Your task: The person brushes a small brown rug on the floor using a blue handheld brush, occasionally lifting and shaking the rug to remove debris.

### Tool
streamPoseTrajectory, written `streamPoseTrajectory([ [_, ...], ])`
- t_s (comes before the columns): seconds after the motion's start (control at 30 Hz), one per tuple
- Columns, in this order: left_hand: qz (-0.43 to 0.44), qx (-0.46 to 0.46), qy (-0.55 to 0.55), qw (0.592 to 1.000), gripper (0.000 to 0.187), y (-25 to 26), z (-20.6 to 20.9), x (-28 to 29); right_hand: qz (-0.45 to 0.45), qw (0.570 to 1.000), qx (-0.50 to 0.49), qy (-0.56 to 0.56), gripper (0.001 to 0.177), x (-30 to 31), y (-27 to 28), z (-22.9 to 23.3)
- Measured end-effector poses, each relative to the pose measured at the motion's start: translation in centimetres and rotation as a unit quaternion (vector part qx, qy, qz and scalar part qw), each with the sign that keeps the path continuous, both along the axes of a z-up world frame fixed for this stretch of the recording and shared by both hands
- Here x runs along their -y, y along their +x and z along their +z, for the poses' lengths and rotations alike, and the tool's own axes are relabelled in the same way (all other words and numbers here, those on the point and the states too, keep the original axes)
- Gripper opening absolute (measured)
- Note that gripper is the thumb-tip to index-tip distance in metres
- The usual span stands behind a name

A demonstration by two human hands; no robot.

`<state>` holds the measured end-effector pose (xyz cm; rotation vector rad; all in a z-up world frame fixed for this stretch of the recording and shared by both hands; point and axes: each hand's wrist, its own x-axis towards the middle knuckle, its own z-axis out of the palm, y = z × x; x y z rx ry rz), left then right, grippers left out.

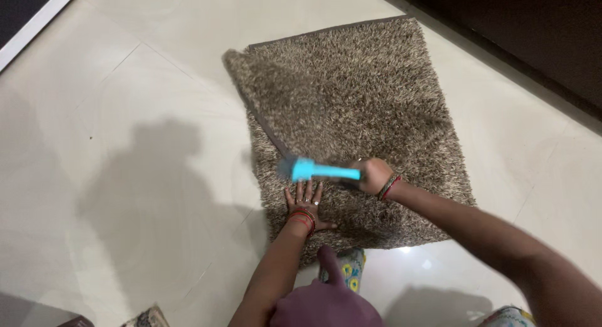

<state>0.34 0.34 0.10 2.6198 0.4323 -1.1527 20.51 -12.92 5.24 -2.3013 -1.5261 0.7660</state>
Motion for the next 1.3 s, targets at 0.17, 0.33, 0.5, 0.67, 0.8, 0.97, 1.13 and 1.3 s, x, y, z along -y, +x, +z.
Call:
streamPoseTrajectory([
  [0.17,0.009,0.009,0.006,1.000,0.147,-0.1,-0.1,0.1,-0.110,0.968,0.142,-0.174,0.049,-3.9,9.1,3.4],
  [0.33,0.003,-0.004,0.005,1.000,0.145,0.0,0.0,0.0,-0.419,0.853,0.202,0.236,0.058,-5.2,28.1,10.7],
  [0.5,0.000,-0.008,0.007,1.000,0.145,0.0,-0.5,0.0,-0.423,0.905,0.013,-0.039,0.070,0.5,21.7,10.5],
  [0.67,0.015,0.026,-0.008,1.000,0.143,-0.5,-0.8,0.0,-0.466,0.834,-0.291,0.037,0.038,11.2,0.3,3.6],
  [0.8,0.032,0.089,-0.029,0.995,0.143,-1.3,-1.0,-0.1,-0.388,0.884,-0.225,0.134,0.044,14.5,-12.4,0.8],
  [0.97,0.132,0.173,0.033,0.975,0.118,-5.4,-2.0,2.9,-0.228,0.971,-0.062,-0.023,0.051,13.9,-19.2,1.3],
  [1.13,0.199,0.137,-0.012,0.970,0.100,-9.3,-2.6,5.2,-0.277,0.960,0.009,0.045,0.030,18.7,-17.0,-1.9],
  [1.3,0.183,0.109,0.010,0.977,0.104,-8.0,-2.6,4.3,-0.437,0.876,0.086,-0.185,0.040,25.1,-8.6,-1.8],
])
